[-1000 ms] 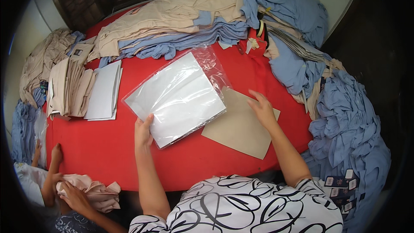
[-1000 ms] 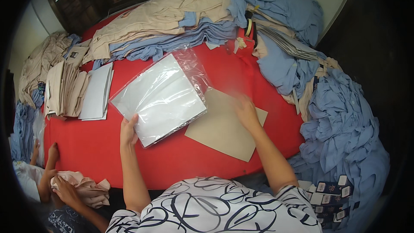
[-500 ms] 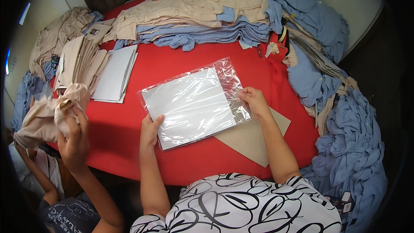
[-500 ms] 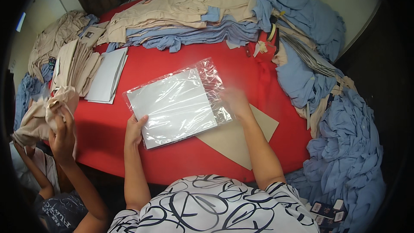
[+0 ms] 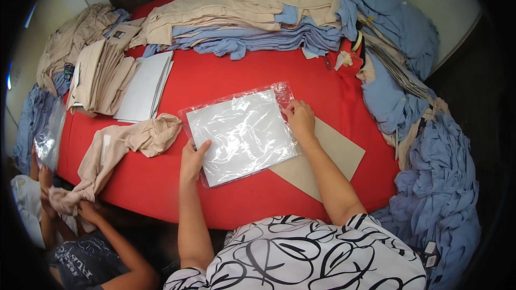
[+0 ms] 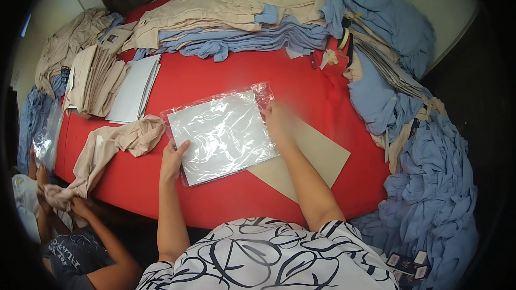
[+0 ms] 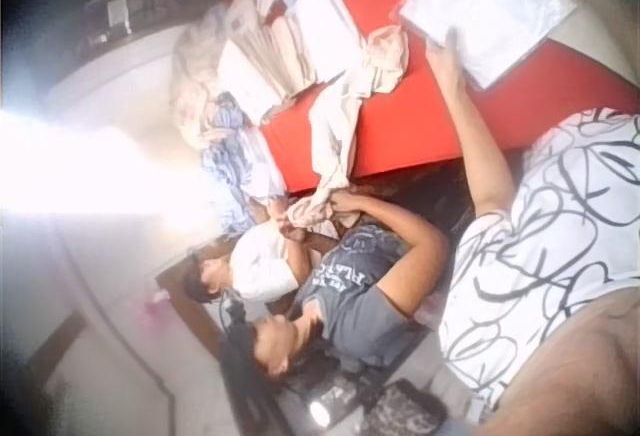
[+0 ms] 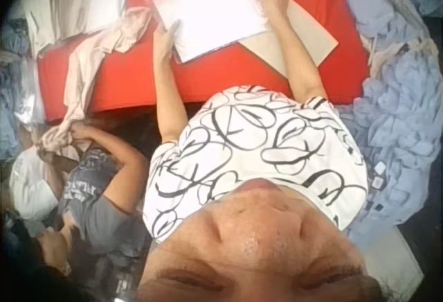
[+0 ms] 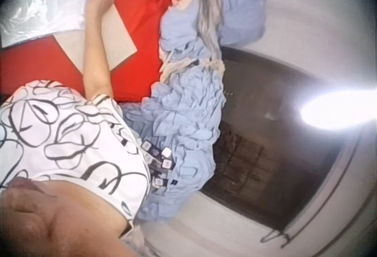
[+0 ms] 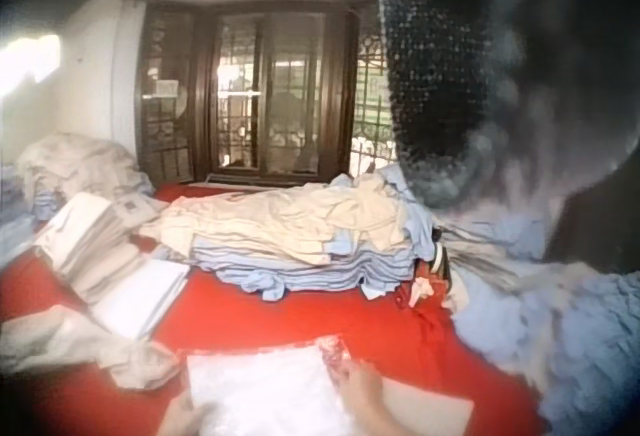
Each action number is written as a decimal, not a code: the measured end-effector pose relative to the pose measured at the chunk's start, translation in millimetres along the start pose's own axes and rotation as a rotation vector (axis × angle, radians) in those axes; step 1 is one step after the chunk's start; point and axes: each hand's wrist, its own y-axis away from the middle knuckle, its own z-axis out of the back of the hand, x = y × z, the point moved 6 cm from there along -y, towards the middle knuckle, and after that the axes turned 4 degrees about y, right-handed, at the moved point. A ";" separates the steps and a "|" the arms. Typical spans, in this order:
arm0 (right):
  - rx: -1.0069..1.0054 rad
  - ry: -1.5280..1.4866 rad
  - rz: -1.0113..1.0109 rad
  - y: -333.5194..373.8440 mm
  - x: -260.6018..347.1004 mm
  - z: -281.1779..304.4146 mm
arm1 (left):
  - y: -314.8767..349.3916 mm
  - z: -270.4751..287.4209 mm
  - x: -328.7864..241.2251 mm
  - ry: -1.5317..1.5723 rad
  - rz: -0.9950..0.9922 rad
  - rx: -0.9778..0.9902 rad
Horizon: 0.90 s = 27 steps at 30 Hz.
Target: The person folds beige garments over a red surface and places them into clear plastic bags, using cardboard sheets as guides.
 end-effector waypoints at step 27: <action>-0.054 -0.642 -0.046 -42.1 0.1 -8.0 | 1.6 11.3 16.8 -0.043 -0.222 -0.019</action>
